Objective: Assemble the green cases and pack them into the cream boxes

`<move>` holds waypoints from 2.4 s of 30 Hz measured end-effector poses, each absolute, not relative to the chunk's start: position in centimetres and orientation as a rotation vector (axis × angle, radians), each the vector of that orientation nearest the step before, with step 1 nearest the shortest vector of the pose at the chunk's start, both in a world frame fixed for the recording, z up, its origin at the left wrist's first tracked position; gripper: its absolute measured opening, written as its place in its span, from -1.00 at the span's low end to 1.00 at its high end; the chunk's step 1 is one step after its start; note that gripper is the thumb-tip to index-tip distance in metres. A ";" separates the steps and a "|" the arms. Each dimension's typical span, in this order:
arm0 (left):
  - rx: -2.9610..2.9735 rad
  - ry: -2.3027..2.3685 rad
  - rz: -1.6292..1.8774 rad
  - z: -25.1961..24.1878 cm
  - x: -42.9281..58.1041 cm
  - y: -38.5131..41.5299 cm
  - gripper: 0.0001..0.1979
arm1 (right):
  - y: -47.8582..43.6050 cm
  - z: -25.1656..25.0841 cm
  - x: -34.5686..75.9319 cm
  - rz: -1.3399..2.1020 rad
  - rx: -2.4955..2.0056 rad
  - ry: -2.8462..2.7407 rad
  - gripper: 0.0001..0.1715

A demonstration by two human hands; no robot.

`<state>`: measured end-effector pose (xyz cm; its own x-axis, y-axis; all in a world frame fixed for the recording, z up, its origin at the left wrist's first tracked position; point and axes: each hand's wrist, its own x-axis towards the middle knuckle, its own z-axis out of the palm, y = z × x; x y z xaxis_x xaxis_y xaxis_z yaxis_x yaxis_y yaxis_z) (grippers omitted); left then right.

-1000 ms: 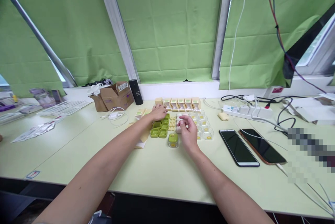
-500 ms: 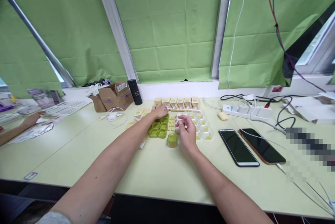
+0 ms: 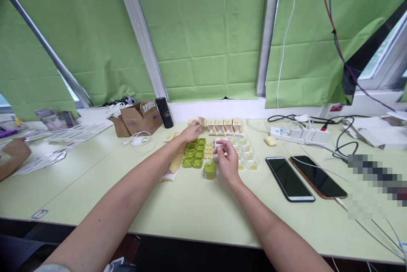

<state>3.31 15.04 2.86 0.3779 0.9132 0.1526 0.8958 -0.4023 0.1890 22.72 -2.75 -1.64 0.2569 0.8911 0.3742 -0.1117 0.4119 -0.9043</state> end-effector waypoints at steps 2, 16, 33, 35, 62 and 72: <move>2.563 1.672 0.388 3.2 3.1 14.3 -0.61 | -2.8 -1.5 22.7 0.827 -0.894 -1.093 -0.62; 2.942 1.422 0.807 3.8 2.4 -0.6 -0.46 | -2.0 -0.8 23.4 0.836 -0.956 -1.123 -0.46; 3.204 0.947 0.778 2.4 1.4 -8.3 -0.51 | -2.9 1.3 23.8 0.992 -0.843 -1.084 -0.24; 3.127 0.982 0.950 2.8 1.5 -8.1 -0.61 | -3.0 1.4 23.8 0.991 -0.783 -1.086 -0.27; 2.763 1.057 1.696 1.0 3.8 -0.8 -0.59 | -2.9 -0.4 24.2 0.355 -0.897 -1.435 -0.34; 2.934 0.921 1.870 -0.3 2.5 -0.6 -0.54 | -2.6 -1.4 24.0 0.264 -0.929 -1.506 -0.49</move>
<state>2.51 -0.58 -0.32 0.3636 0.1661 0.9166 0.6253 -0.7729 -0.1080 24.01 -2.58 -1.45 0.1116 0.6758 0.7286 0.3882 0.6453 -0.6580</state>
